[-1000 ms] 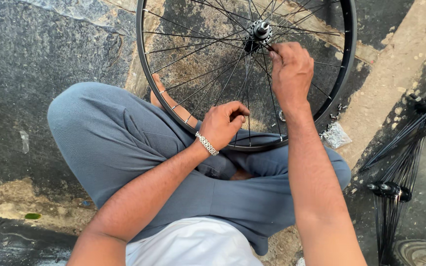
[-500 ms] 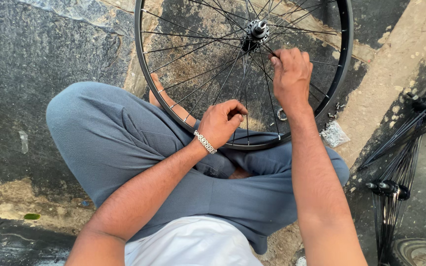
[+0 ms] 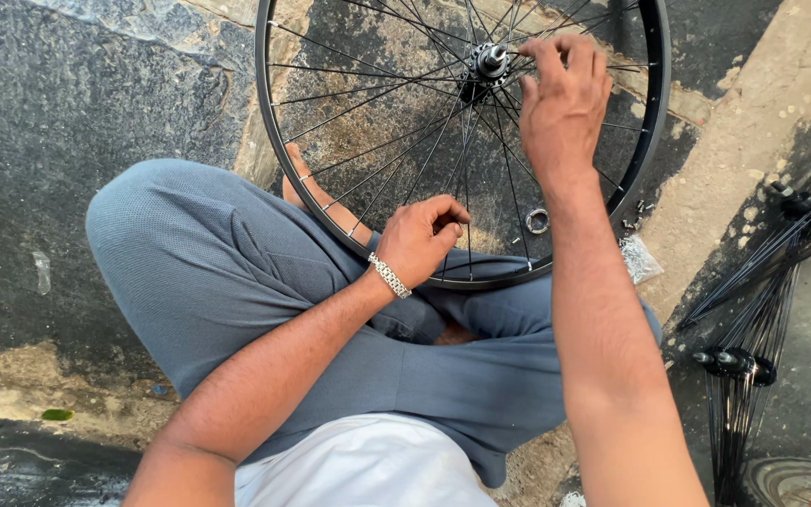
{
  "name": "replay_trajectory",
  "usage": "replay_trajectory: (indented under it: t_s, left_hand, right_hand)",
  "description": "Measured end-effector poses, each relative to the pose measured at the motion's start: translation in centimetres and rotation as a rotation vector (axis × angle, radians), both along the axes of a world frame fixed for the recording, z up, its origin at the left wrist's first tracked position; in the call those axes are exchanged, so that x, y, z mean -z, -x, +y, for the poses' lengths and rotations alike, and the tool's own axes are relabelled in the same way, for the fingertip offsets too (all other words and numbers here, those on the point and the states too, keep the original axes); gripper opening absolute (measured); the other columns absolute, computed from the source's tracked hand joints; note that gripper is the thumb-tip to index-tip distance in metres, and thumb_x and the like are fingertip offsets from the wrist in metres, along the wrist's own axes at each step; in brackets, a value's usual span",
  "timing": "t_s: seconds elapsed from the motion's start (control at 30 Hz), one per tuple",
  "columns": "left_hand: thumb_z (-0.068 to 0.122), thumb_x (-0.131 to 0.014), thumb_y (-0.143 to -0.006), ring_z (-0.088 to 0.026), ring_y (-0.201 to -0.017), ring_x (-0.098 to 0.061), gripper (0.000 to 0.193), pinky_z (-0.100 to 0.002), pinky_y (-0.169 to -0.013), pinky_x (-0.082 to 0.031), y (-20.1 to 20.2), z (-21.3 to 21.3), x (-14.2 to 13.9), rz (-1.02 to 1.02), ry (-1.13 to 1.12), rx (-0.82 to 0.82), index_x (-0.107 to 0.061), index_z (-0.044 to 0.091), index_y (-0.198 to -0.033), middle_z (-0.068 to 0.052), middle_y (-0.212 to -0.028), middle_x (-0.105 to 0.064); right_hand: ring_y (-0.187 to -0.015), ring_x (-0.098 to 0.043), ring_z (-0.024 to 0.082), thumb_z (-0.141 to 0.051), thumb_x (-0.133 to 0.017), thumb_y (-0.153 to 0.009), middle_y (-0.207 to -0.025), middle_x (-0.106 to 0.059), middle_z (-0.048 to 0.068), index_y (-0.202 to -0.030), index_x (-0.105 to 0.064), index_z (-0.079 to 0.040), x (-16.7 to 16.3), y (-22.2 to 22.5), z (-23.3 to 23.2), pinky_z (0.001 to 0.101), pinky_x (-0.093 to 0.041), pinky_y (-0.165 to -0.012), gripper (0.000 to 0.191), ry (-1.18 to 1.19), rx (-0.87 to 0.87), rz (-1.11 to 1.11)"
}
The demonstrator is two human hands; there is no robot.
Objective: The person sits on the ground and laces a bicycle wheel by inserting spokes into the rim and hub. They thread the spoke ends through the rim holes and secure them with nipples, working methodically around the wheel.
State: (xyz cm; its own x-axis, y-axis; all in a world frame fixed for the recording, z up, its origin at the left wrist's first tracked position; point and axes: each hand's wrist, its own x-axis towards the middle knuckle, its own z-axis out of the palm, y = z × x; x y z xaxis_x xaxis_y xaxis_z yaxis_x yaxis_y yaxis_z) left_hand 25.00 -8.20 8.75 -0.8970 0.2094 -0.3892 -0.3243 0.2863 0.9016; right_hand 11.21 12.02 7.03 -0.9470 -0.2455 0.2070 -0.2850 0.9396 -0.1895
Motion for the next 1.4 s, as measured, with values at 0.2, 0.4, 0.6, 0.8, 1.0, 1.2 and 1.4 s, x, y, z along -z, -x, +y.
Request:
replay_trajectory:
  t_s: [0.2, 0.4, 0.6, 0.8, 1.0, 1.2, 1.4]
  left_hand:
    - [0.015, -0.067, -0.088, -0.018, -0.073, -0.074, 0.016, -0.033, -0.069, -0.057, -0.2, -0.3, 0.1, 0.002, -0.029, -0.014, -0.073, 0.01, -0.101, -0.005, -0.083, -0.076]
    - [0.016, -0.067, -0.087, -0.018, -0.075, -0.075, 0.015, -0.033, -0.07, -0.057, -0.3, -0.2, -0.1, 0.018, -0.004, -0.008, -0.073, 0.01, -0.1, -0.005, -0.084, -0.077]
    - [0.017, -0.067, -0.087, -0.018, -0.074, -0.075, 0.015, -0.033, -0.069, -0.057, -0.5, -0.3, -0.4, 0.006, -0.006, -0.008, -0.073, 0.01, -0.1, -0.005, -0.082, -0.077]
    - [0.016, -0.067, -0.087, -0.017, -0.075, -0.075, 0.016, -0.032, -0.07, -0.057, -0.4, -0.2, 0.1, 0.005, -0.027, -0.01, -0.073, 0.01, -0.1, -0.005, -0.084, -0.078]
    - [0.014, -0.067, -0.087, -0.015, -0.075, -0.076, 0.016, -0.03, -0.07, -0.058, -0.6, -0.1, 0.8, -0.012, -0.104, -0.014, -0.073, 0.008, -0.1, -0.005, -0.084, -0.078]
    - [0.012, -0.065, -0.086, -0.014, -0.077, -0.077, 0.017, -0.03, -0.072, -0.059, -0.6, -0.3, 0.8, 0.001, -0.118, -0.025, -0.073, 0.008, -0.101, -0.004, -0.085, -0.079]
    - [0.012, -0.068, -0.086, -0.016, -0.078, -0.076, 0.016, -0.032, -0.072, -0.058, -0.5, -0.3, 1.2, 0.024, -0.099, -0.009, -0.073, 0.007, -0.1, -0.006, -0.086, -0.078]
  right_hand:
    - [-0.123, -0.053, 0.029, -0.015, -0.081, -0.096, -0.13, -0.06, 0.007, -0.105, -0.065, -0.014, -0.9, 0.4, 1.9, 0.047, -0.042, -0.099, 0.017, -0.191, -0.161, 0.087]
    - [-0.114, -0.058, 0.022, -0.008, -0.077, -0.102, -0.125, -0.059, 0.005, -0.113, -0.068, -0.017, 1.0, -0.7, 2.4, 0.0365, -0.047, -0.096, 0.017, -0.174, -0.12, 0.252]
    - [-0.106, -0.057, 0.023, -0.006, -0.074, -0.104, -0.113, -0.06, 0.006, -0.117, -0.073, -0.018, 1.4, -0.8, 0.8, 0.0367, -0.047, -0.089, 0.018, -0.06, -0.071, 0.033]
    - [-0.111, -0.055, 0.027, -0.018, -0.079, -0.098, -0.118, -0.06, 0.008, -0.112, -0.073, -0.018, -0.2, 0.8, 0.5, 0.0422, -0.045, -0.095, 0.015, -0.095, -0.116, 0.027]
    - [-0.117, -0.054, 0.03, -0.01, -0.072, -0.098, -0.123, -0.061, 0.009, -0.113, -0.069, -0.015, -1.2, 0.2, 1.2, 0.0462, -0.041, -0.098, 0.016, -0.14, -0.174, 0.03]
    - [-0.108, -0.058, 0.029, -0.008, -0.065, -0.105, -0.11, -0.065, 0.008, -0.107, -0.065, -0.009, -1.3, 2.0, 1.3, 0.0462, -0.041, -0.09, 0.003, -0.223, -0.164, -0.064]
    - [-0.106, -0.063, 0.03, -0.007, -0.061, -0.1, -0.102, -0.068, 0.008, -0.104, -0.065, -0.009, -4.4, -1.7, 4.9, 0.0429, -0.047, -0.091, 0.006, -0.266, -0.203, 0.114]
